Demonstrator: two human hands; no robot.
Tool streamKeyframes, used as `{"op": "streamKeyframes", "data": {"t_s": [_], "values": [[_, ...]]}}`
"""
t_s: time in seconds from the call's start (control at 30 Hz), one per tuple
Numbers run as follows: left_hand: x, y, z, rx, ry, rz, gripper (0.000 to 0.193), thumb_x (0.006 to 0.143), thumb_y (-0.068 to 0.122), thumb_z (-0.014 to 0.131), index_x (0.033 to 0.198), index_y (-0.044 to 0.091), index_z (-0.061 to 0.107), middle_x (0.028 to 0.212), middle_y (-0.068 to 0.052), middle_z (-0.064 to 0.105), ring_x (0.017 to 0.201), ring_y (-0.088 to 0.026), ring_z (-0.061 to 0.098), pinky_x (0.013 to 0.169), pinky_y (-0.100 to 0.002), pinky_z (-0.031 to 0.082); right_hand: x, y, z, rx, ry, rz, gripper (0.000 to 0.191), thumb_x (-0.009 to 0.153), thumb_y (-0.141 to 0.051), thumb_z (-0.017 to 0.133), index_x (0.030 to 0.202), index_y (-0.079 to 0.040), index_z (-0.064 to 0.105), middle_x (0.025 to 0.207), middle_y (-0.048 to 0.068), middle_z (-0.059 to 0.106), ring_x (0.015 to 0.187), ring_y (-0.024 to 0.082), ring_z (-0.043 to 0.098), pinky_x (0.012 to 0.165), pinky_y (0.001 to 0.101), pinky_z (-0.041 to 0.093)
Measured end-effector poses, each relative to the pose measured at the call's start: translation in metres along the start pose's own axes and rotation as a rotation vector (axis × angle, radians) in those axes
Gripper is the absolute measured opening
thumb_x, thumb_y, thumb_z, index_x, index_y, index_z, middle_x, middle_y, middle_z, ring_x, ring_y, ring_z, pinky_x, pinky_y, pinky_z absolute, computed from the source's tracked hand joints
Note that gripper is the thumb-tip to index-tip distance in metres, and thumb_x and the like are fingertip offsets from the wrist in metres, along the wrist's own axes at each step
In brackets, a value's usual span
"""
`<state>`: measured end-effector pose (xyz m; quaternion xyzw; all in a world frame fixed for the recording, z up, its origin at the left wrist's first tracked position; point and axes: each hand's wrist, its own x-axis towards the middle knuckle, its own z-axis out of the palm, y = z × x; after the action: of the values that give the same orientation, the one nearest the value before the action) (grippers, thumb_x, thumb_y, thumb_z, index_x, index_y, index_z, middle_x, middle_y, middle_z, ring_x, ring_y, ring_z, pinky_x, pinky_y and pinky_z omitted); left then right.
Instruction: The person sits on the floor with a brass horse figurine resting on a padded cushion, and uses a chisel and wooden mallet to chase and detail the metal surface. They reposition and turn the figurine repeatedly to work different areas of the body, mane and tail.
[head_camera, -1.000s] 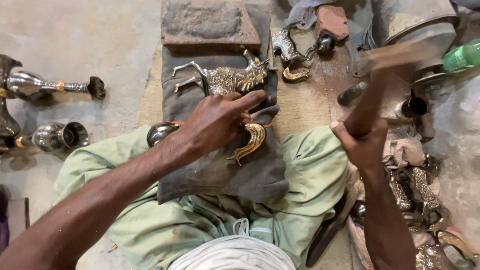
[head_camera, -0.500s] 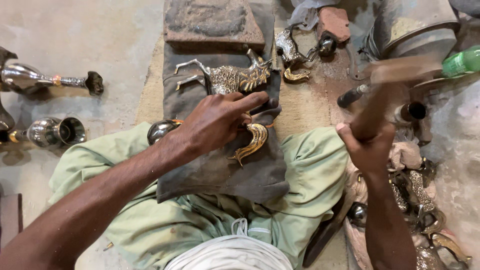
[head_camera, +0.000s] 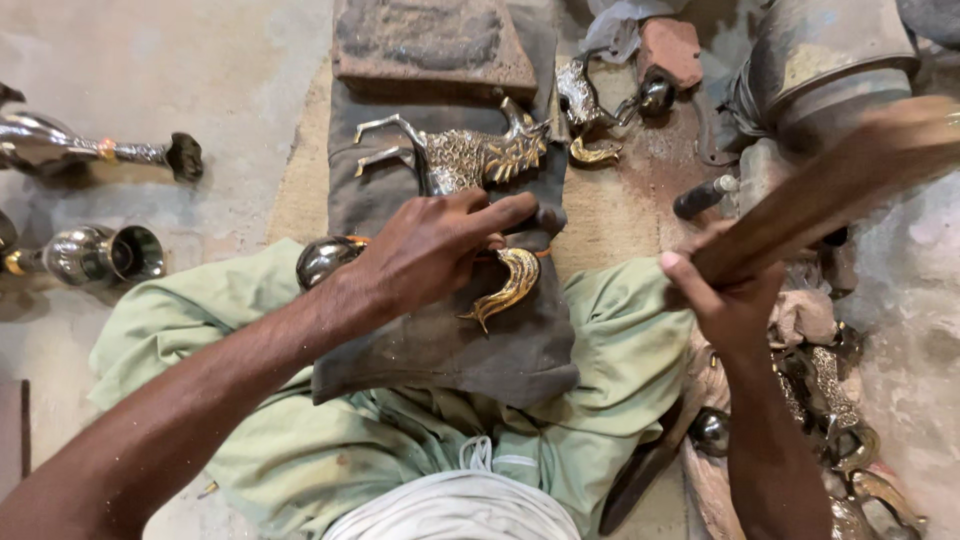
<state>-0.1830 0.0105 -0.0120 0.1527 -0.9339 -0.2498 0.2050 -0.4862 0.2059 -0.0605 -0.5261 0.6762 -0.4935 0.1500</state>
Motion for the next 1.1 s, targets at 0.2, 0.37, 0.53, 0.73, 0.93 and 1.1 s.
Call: {"op": "streamKeyframes", "data": {"t_s": [0.2,0.37,0.53,0.73,0.93,1.1], "values": [[-0.001,-0.004,0.000,-0.028,-0.014,0.000,0.058,0.087,0.006,0.073,0.141,0.019,0.054,0.091,-0.016,0.066,0.074,-0.038,0.068,0.059,-0.050,0.052,0.004,-0.008,0.001,-0.075,0.041,-0.193,0.015,0.097,-0.007,0.076,0.107,-0.005,0.066,0.093,0.006,0.069,0.075,0.015,0.069,0.072,0.0322,0.061],[-0.002,-0.005,0.000,-0.033,-0.007,0.008,0.063,0.081,0.002,0.073,0.139,0.019,0.056,0.092,-0.016,0.066,0.077,-0.038,0.069,0.061,-0.049,0.053,0.001,-0.012,0.000,-0.665,-0.066,-0.161,0.013,0.097,-0.007,0.074,0.108,-0.002,0.068,0.077,0.008,0.067,0.057,0.018,0.065,0.054,0.0322,0.055],[-0.004,-0.005,-0.003,-0.084,-0.002,0.021,0.066,0.077,0.000,0.071,0.139,0.017,0.056,0.096,-0.016,0.067,0.081,-0.038,0.071,0.063,-0.049,0.054,-0.004,-0.016,0.001,-0.404,-0.086,0.014,0.039,0.092,-0.013,0.077,0.125,0.001,0.062,0.063,0.007,0.065,0.053,0.018,0.066,0.053,0.0322,0.058],[-0.002,-0.006,-0.007,-0.059,-0.035,0.005,0.067,0.080,0.001,0.072,0.142,0.018,0.056,0.095,-0.017,0.066,0.077,-0.038,0.069,0.062,-0.050,0.053,-0.009,-0.005,0.009,0.126,0.019,-0.185,0.024,0.104,-0.014,0.074,0.124,-0.007,0.063,0.099,0.009,0.070,0.079,0.018,0.073,0.066,0.0285,0.064],[-0.004,-0.011,-0.007,-0.042,-0.045,0.008,0.063,0.083,0.005,0.072,0.142,0.019,0.056,0.094,-0.015,0.066,0.077,-0.036,0.069,0.062,-0.050,0.053,-0.016,-0.010,0.007,-0.115,0.074,-0.164,0.039,0.108,-0.019,0.080,0.134,-0.004,0.055,0.094,0.010,0.067,0.079,0.021,0.066,0.072,0.0293,0.058],[-0.005,-0.012,-0.009,-0.064,-0.020,0.035,0.060,0.086,0.007,0.073,0.142,0.018,0.056,0.098,-0.015,0.067,0.077,-0.037,0.069,0.063,-0.050,0.053,-0.017,-0.019,0.005,-0.487,-0.046,-0.288,0.053,0.099,-0.025,0.080,0.142,-0.009,0.054,0.100,0.014,0.072,0.080,0.022,0.073,0.064,0.0316,0.063]]}}
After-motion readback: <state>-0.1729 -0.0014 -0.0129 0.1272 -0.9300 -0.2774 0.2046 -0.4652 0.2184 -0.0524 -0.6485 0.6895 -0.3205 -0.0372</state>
